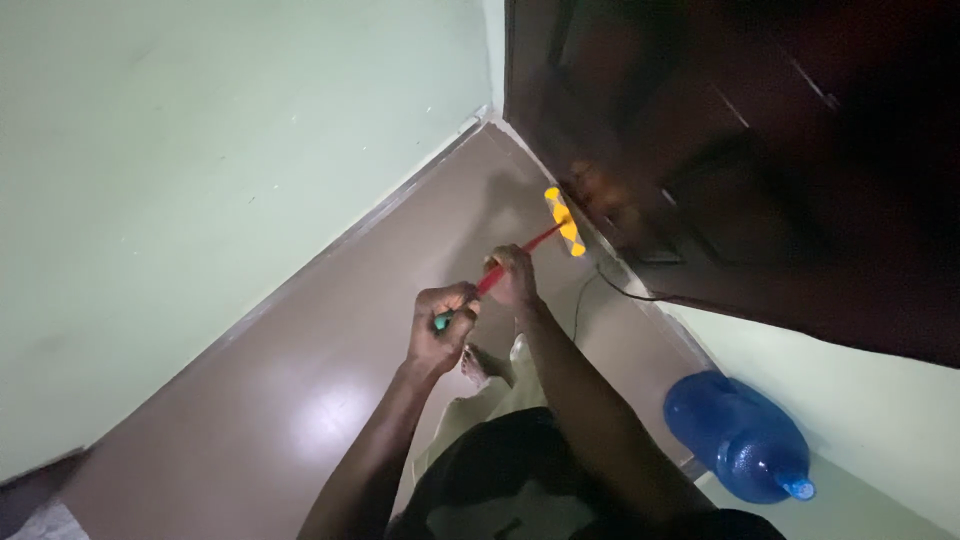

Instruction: The recorder is using a mop to clean the floor in a hallway area.

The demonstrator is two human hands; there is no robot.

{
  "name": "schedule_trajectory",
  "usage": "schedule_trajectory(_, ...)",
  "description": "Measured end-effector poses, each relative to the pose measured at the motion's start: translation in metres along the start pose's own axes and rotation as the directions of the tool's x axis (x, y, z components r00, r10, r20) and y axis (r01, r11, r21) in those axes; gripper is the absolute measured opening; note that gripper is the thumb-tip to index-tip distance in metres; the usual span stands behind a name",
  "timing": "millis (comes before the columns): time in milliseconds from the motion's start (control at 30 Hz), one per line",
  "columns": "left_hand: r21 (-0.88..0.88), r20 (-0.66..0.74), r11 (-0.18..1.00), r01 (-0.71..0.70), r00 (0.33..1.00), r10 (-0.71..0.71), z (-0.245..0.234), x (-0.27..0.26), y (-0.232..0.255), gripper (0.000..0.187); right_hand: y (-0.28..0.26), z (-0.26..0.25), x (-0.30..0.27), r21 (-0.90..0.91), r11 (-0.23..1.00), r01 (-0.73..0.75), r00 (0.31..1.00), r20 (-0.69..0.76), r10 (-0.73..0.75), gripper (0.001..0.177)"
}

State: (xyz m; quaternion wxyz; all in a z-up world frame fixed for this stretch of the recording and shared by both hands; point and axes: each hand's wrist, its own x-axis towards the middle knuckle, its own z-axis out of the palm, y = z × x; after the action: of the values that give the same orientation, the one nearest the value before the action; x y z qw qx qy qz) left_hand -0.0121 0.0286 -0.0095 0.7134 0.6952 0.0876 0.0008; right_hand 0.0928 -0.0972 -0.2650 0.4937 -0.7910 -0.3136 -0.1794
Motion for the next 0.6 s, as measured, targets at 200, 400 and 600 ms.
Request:
schedule_trajectory(200, 0.170, -0.067, 0.977, -0.127, 0.988, 0.141, -0.029, -0.002, 0.003, 0.031, 0.010, 0.052, 0.004, 0.086, 0.996, 0.005, 0.979, 0.202, -0.023, 0.026)
schedule_trajectory(400, -0.081, -0.308, 0.949, -0.305, 0.913, 0.267, -0.050, -0.017, 0.040, 0.030, -0.055, 0.062, 0.044, 0.114, 0.987, -0.113, 0.840, 0.541, 0.034, 0.024)
schedule_trajectory(600, 0.001, -0.360, 0.954, -0.300, 0.890, 0.281, -0.044, -0.022, 0.052, 0.039, -0.057, 0.052, 0.076, 0.168, 0.984, -0.063, 0.799, 0.599, -0.051, 0.019)
